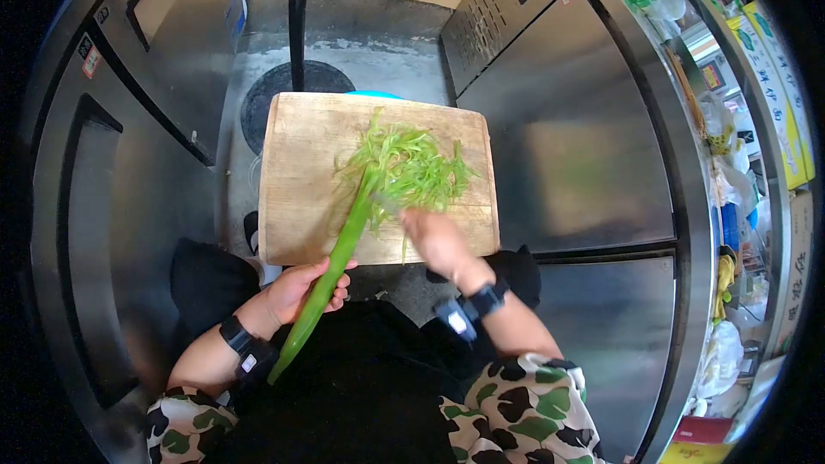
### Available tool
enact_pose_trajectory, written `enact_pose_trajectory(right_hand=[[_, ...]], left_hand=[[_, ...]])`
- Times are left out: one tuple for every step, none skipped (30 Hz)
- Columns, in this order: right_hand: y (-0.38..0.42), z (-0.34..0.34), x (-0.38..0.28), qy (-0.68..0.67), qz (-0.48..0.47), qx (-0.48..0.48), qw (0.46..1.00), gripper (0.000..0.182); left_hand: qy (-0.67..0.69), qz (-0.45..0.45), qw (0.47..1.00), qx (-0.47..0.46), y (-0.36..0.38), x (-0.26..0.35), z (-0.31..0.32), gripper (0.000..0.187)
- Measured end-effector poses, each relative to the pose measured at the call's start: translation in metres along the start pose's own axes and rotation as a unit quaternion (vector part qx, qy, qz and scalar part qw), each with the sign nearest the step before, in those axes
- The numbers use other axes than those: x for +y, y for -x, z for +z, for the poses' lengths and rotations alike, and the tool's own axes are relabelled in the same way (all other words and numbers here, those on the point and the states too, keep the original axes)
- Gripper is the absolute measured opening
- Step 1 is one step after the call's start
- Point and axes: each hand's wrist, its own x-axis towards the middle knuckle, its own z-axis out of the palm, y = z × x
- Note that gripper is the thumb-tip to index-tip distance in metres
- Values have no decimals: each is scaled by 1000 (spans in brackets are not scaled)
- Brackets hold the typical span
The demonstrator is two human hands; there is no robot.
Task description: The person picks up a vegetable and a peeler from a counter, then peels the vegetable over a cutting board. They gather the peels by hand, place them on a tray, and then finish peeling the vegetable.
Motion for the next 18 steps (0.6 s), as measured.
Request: enact_pose_trajectory(right_hand=[[16,9,-8,-46,-39,-23,998,29],[28,18,-16,-19,-78,-59,995,30],[34,25,-23,8,-117,-93,989,31],[28,32,-26,32,-107,-90,990,30],[20,40,-23,56,-97,-89,990,28],[10,46,-17,81,-88,-89,989,27],[-13,56,2,68,-112,-41,991,31],[-31,47,1,95,-88,-18,991,37],[-55,39,8,99,-31,17,994,38],[-76,32,21,100,29,53,993,39],[-91,25,40,98,23,97,990,39],[-96,19,56,97,21,139,985,39],[-88,14,55,89,23,142,986,38],[-72,4,44,85,22,141,986,38],[-52,-2,31,81,19,136,987,37],[-28,-4,14,39,-13,84,996,35],[-3,-2,-1,-5,-46,33,998,32],[19,10,-10,25,-73,-11,997,30]], left_hand=[[6,0,1000,0,0,0,2,34],[11,-2,1000,0,1,0,3,35],[27,-7,999,-15,0,-2,0,36],[43,-11,999,-31,-2,-3,-7,36],[60,-14,997,-48,-4,-4,-13,36],[61,-15,997,-45,-5,-6,-16,35],[63,-15,997,-41,-4,-7,-19,35],[63,-14,997,-38,-3,-6,-20,34],[52,-5,998,-40,-2,-3,-15,36],[41,1,998,-43,-1,0,-7,37],[30,2,999,-45,0,0,-2,39],[31,-3,999,-38,0,0,-1,36],[36,-6,999,-35,1,-1,-3,33],[44,-5,998,-34,-1,-2,-4,31],[40,1,999,-30,-2,-4,-3,30],[35,3,999,-24,-3,-6,-3,30],[28,6,999,-16,-3,-7,-2,29],[25,6,999,-23,-3,-8,-1,28]])
